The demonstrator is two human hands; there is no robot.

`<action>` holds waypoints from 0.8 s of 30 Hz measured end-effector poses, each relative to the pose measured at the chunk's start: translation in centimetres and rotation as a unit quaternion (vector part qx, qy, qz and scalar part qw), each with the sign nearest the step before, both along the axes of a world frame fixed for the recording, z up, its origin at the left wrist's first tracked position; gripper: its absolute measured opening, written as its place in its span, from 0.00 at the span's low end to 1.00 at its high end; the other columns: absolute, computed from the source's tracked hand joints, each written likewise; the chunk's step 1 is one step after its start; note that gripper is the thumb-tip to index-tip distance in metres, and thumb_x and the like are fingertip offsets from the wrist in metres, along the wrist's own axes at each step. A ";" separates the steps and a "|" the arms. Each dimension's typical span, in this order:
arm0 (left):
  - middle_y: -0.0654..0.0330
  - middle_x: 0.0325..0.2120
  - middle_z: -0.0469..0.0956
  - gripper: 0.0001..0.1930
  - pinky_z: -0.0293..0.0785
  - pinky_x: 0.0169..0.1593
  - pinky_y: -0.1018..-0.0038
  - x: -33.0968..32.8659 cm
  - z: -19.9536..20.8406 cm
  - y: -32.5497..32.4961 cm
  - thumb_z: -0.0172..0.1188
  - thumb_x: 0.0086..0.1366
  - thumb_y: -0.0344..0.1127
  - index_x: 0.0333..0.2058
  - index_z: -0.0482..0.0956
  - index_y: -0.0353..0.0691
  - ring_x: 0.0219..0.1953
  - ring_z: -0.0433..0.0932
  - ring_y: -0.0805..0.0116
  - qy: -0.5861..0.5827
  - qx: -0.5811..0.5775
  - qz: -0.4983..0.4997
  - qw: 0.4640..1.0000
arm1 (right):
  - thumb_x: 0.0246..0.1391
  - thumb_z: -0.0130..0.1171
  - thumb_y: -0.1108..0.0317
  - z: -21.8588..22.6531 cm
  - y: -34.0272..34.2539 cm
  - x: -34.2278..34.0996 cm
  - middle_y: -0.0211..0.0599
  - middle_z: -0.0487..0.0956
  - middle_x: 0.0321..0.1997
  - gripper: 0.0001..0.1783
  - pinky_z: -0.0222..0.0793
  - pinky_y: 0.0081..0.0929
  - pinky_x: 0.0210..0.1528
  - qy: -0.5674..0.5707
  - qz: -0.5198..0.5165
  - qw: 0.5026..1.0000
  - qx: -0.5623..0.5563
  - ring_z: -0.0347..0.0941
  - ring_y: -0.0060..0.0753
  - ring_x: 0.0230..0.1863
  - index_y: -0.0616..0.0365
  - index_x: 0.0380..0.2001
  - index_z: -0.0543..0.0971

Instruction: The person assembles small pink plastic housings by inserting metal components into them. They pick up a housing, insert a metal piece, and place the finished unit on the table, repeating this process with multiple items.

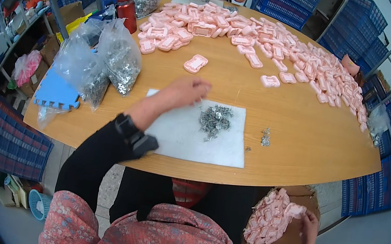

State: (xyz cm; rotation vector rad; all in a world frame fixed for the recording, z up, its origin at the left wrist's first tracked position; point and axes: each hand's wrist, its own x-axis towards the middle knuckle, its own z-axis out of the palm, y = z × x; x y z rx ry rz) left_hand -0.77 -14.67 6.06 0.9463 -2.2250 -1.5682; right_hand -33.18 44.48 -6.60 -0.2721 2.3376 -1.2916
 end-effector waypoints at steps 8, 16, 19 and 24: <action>0.45 0.46 0.80 0.27 0.75 0.53 0.59 -6.1 -2.9 -10.1 0.62 0.59 0.42 0.57 0.74 0.40 0.50 0.78 0.47 -0.118 -0.437 0.172 0.875 | 0.63 0.57 0.69 -0.2 -2.4 1.7 0.18 0.75 0.28 0.08 0.55 0.12 0.20 0.095 -0.053 0.993 -0.048 0.62 0.07 0.22 0.60 0.43 0.79; 0.42 0.46 0.78 0.35 0.74 0.54 0.61 -7.2 -3.7 -12.3 0.66 0.54 0.43 0.60 0.70 0.37 0.50 0.77 0.48 -0.145 -0.396 0.120 0.899 | 0.61 0.59 0.72 11.0 -16.0 7.3 0.23 0.77 0.29 0.09 0.65 0.14 0.30 0.167 0.082 0.981 -0.056 0.67 0.11 0.28 0.64 0.43 0.80; 0.46 0.45 0.79 0.36 0.76 0.49 0.63 -6.1 -2.6 -11.7 0.64 0.56 0.46 0.62 0.69 0.38 0.47 0.79 0.54 -0.089 -0.296 0.123 0.943 | 0.60 0.60 0.73 12.6 -20.0 8.6 0.22 0.75 0.27 0.08 0.64 0.14 0.31 0.181 0.118 0.975 -0.061 0.66 0.12 0.28 0.65 0.40 0.80; 0.55 0.40 0.77 0.34 0.78 0.39 0.68 -1.7 2.9 -5.4 0.55 0.63 0.50 0.64 0.65 0.38 0.36 0.78 0.66 0.102 0.060 0.093 0.989 | 0.59 0.61 0.73 14.1 -25.6 10.4 0.22 0.73 0.27 0.07 0.63 0.16 0.32 0.187 0.207 0.959 -0.043 0.65 0.13 0.29 0.67 0.37 0.80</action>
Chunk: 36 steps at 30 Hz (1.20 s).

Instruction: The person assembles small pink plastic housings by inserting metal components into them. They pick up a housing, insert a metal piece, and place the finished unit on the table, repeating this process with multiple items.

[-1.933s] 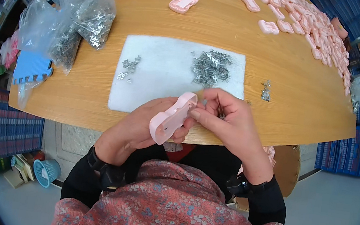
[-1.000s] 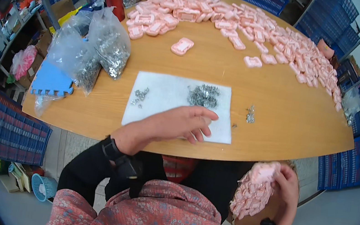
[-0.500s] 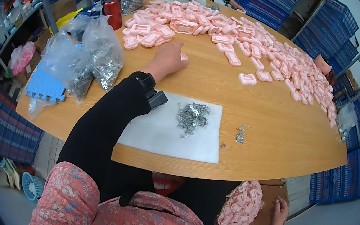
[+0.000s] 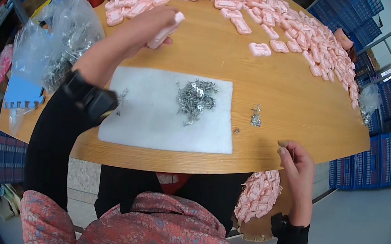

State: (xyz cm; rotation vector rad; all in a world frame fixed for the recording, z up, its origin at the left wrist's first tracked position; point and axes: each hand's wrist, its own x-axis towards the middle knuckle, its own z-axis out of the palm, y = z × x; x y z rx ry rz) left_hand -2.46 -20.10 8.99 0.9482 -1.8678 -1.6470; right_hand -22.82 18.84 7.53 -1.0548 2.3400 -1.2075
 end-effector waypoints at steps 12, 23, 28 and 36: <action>0.51 0.40 0.77 0.28 0.76 0.36 0.68 10.9 -5.8 13.8 0.46 0.71 0.46 0.65 0.61 0.39 0.34 0.78 0.63 0.269 0.411 -0.025 0.871 | 0.52 0.63 0.75 -2.2 -8.0 0.3 0.43 0.78 0.30 0.07 0.70 0.32 0.34 0.157 0.168 0.972 0.040 0.75 0.43 0.31 0.63 0.35 0.79; 0.51 0.37 0.78 0.27 0.77 0.35 0.68 9.1 -7.0 16.4 0.42 0.74 0.51 0.64 0.61 0.41 0.33 0.79 0.64 0.281 0.416 -0.034 0.864 | 0.53 0.63 0.71 -5.4 -8.5 1.3 0.45 0.79 0.32 0.07 0.72 0.37 0.36 0.199 0.160 0.963 0.082 0.78 0.47 0.33 0.61 0.35 0.79; 0.51 0.36 0.78 0.30 0.78 0.34 0.66 8.0 -7.0 16.8 0.37 0.74 0.58 0.63 0.64 0.43 0.32 0.79 0.62 0.288 0.476 -0.047 0.830 | 0.55 0.62 0.72 -5.7 -8.5 0.8 0.36 0.76 0.27 0.05 0.68 0.28 0.33 0.065 0.130 0.989 0.029 0.73 0.31 0.28 0.62 0.32 0.77; 0.50 0.36 0.80 0.30 0.77 0.34 0.66 7.3 -7.1 17.3 0.32 0.75 0.58 0.63 0.64 0.43 0.31 0.80 0.60 0.280 0.513 -0.090 0.807 | 0.58 0.61 0.71 -1.1 -9.4 5.0 0.20 0.68 0.26 0.06 0.58 0.16 0.29 -0.178 0.173 0.968 -0.029 0.60 0.12 0.28 0.62 0.31 0.74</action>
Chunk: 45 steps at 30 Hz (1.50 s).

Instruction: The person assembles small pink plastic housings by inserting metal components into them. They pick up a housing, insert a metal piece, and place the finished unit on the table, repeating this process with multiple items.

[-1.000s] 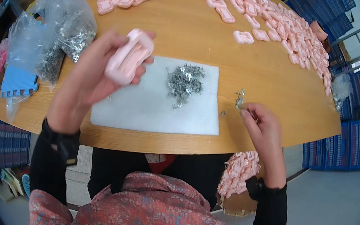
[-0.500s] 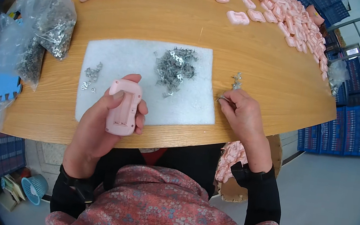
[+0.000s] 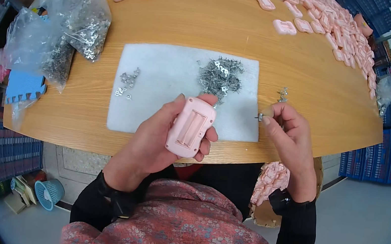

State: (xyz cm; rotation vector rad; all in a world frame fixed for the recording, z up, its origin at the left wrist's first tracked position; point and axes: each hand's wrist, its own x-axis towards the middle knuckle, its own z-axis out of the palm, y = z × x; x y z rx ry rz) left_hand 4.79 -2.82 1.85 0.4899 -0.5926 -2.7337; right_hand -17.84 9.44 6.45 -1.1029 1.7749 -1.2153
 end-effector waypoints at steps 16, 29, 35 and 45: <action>0.53 0.38 0.78 0.28 0.79 0.39 0.67 3.1 -0.2 -1.2 0.34 0.76 0.52 0.65 0.61 0.40 0.38 0.79 0.66 0.044 -0.090 0.038 0.994 | 0.54 0.62 0.75 2.0 -4.6 7.7 0.36 0.71 0.26 0.06 0.64 0.25 0.29 0.182 0.128 0.970 -0.095 0.67 0.28 0.25 0.62 0.34 0.75; 0.55 0.39 0.75 0.27 0.82 0.41 0.63 2.7 -0.1 -0.9 0.32 0.77 0.53 0.65 0.58 0.41 0.38 0.79 0.65 -0.017 -0.075 0.023 0.997 | 0.55 0.62 0.72 0.9 -6.3 8.6 0.41 0.75 0.29 0.05 0.70 0.34 0.30 0.298 0.152 0.938 -0.090 0.76 0.45 0.29 0.60 0.33 0.76; 0.54 0.39 0.76 0.27 0.82 0.40 0.61 1.6 -0.8 -1.0 0.31 0.77 0.53 0.63 0.61 0.42 0.39 0.80 0.62 -0.050 -0.082 0.026 0.995 | 0.53 0.62 0.71 0.1 -6.8 8.1 0.42 0.76 0.29 0.06 0.71 0.37 0.30 0.351 0.144 0.922 -0.082 0.76 0.47 0.29 0.59 0.33 0.77; 0.53 0.38 0.77 0.28 0.82 0.38 0.59 1.4 -1.5 -1.7 0.31 0.77 0.55 0.62 0.63 0.41 0.35 0.81 0.59 -0.066 -0.055 0.013 0.996 | 0.52 0.64 0.71 -1.4 -7.1 8.8 0.41 0.77 0.30 0.06 0.73 0.38 0.31 0.365 0.108 0.921 -0.080 0.76 0.48 0.30 0.58 0.32 0.77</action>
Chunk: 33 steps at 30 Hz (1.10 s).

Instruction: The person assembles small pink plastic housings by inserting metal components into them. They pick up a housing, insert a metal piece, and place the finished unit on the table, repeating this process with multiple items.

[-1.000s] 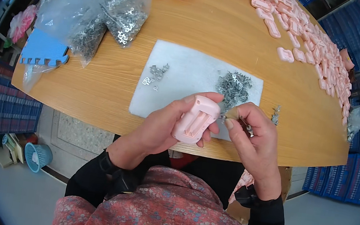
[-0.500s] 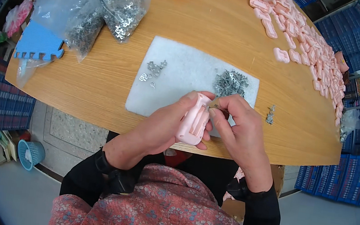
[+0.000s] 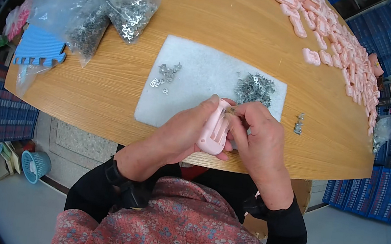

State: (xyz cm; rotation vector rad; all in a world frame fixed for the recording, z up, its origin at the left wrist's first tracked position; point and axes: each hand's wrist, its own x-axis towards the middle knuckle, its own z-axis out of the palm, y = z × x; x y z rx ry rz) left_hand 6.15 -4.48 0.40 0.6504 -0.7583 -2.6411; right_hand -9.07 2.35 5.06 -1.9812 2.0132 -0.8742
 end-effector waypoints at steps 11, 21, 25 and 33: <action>0.52 0.37 0.77 0.28 0.81 0.38 0.61 0.5 -0.7 -0.6 0.30 0.77 0.55 0.60 0.64 0.39 0.36 0.81 0.60 0.040 0.033 -0.026 0.998 | 0.54 0.65 0.71 1.0 -0.4 -0.3 0.37 0.75 0.27 0.09 0.71 0.25 0.28 -0.133 -0.039 0.989 0.052 0.74 0.28 0.24 0.61 0.38 0.78; 0.50 0.39 0.78 0.29 0.80 0.39 0.66 0.5 -0.4 -0.3 0.29 0.77 0.54 0.61 0.63 0.39 0.35 0.81 0.61 0.042 0.003 -0.015 0.999 | 0.59 0.60 0.70 -0.2 0.3 -0.4 0.31 0.76 0.31 0.11 0.69 0.20 0.30 -0.348 -0.045 0.925 0.145 0.71 0.16 0.27 0.61 0.44 0.77; 0.49 0.38 0.78 0.29 0.79 0.37 0.65 0.4 -0.4 -0.2 0.27 0.77 0.53 0.67 0.56 0.40 0.33 0.81 0.59 0.049 -0.029 -0.016 0.998 | 0.61 0.60 0.69 0.5 0.1 0.6 0.29 0.76 0.32 0.09 0.68 0.18 0.29 -0.352 -0.054 0.925 0.134 0.69 0.13 0.27 0.62 0.41 0.77; 0.50 0.37 0.79 0.30 0.80 0.38 0.68 0.8 0.1 -0.1 0.30 0.77 0.53 0.69 0.51 0.40 0.33 0.81 0.61 0.068 -0.035 -0.021 0.997 | 0.64 0.58 0.68 -0.3 0.7 -0.7 0.25 0.76 0.32 0.09 0.64 0.13 0.30 -0.488 -0.021 0.859 0.154 0.68 0.10 0.29 0.62 0.43 0.74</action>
